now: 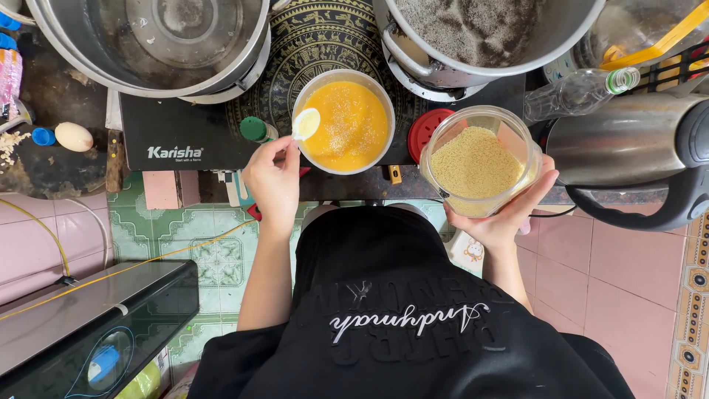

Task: The person washes eggs in a strainer in the kitchen sink, then cracks eggs by hand into a bowl of beaten egg, discarding shells. They add powdered seasoning from a jar with a spoon, pour fish sauce into the bowl, and sprinkle pepper from a shaker over the egg mixture.

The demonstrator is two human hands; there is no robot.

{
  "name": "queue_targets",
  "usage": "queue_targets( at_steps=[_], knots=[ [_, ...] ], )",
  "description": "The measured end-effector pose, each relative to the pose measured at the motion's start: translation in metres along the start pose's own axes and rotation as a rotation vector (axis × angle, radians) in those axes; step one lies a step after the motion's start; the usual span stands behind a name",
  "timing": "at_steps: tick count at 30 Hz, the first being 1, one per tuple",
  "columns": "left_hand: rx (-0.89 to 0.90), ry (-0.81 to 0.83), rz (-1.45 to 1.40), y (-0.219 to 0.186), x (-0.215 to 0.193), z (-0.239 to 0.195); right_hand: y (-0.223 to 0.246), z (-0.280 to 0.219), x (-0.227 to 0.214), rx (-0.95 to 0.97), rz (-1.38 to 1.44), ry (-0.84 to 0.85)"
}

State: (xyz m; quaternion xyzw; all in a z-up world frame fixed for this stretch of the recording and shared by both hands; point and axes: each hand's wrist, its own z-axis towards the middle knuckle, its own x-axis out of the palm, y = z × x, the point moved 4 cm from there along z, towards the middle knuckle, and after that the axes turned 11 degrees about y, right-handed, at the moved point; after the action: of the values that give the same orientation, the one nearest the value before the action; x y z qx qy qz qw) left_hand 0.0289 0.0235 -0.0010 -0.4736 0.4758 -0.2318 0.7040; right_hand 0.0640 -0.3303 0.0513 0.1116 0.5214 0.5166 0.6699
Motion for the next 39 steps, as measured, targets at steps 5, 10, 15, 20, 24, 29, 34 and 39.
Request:
queue_targets(
  at_steps=[5, 10, 15, 20, 24, 29, 34, 39],
  knots=[
    [0.048, -0.044, 0.048, -0.005, 0.012, 0.013, 0.001, -0.001, 0.001, -0.001, 0.014, 0.01],
    [0.097, -0.062, 0.107, -0.008, 0.007, 0.006, -0.002, -0.004, -0.001, 0.014, 0.018, 0.002],
    [-0.099, 0.03, -0.138, -0.002, -0.009, -0.009, 0.002, -0.002, -0.003, -0.015, -0.016, 0.0],
    [-0.208, 0.039, -0.332, 0.009, -0.007, -0.012, -0.001, -0.005, -0.001, -0.003, 0.025, 0.007],
    [-0.187, 0.065, -0.442, 0.001, -0.002, -0.008, -0.004, -0.003, -0.001, -0.006, 0.014, -0.009],
    [-0.078, 0.275, -0.557, -0.064, 0.013, 0.003, -0.012, -0.002, 0.005, -0.04, 0.065, -0.015],
    [0.263, 0.569, -0.301, -0.172, 0.05, 0.003, -0.015, -0.004, 0.006, -0.051, 0.059, -0.046],
    [0.857, 0.498, 0.101, -0.227, 0.067, -0.01, -0.03, -0.027, 0.001, 0.02, 0.16, -0.115]
  ],
)
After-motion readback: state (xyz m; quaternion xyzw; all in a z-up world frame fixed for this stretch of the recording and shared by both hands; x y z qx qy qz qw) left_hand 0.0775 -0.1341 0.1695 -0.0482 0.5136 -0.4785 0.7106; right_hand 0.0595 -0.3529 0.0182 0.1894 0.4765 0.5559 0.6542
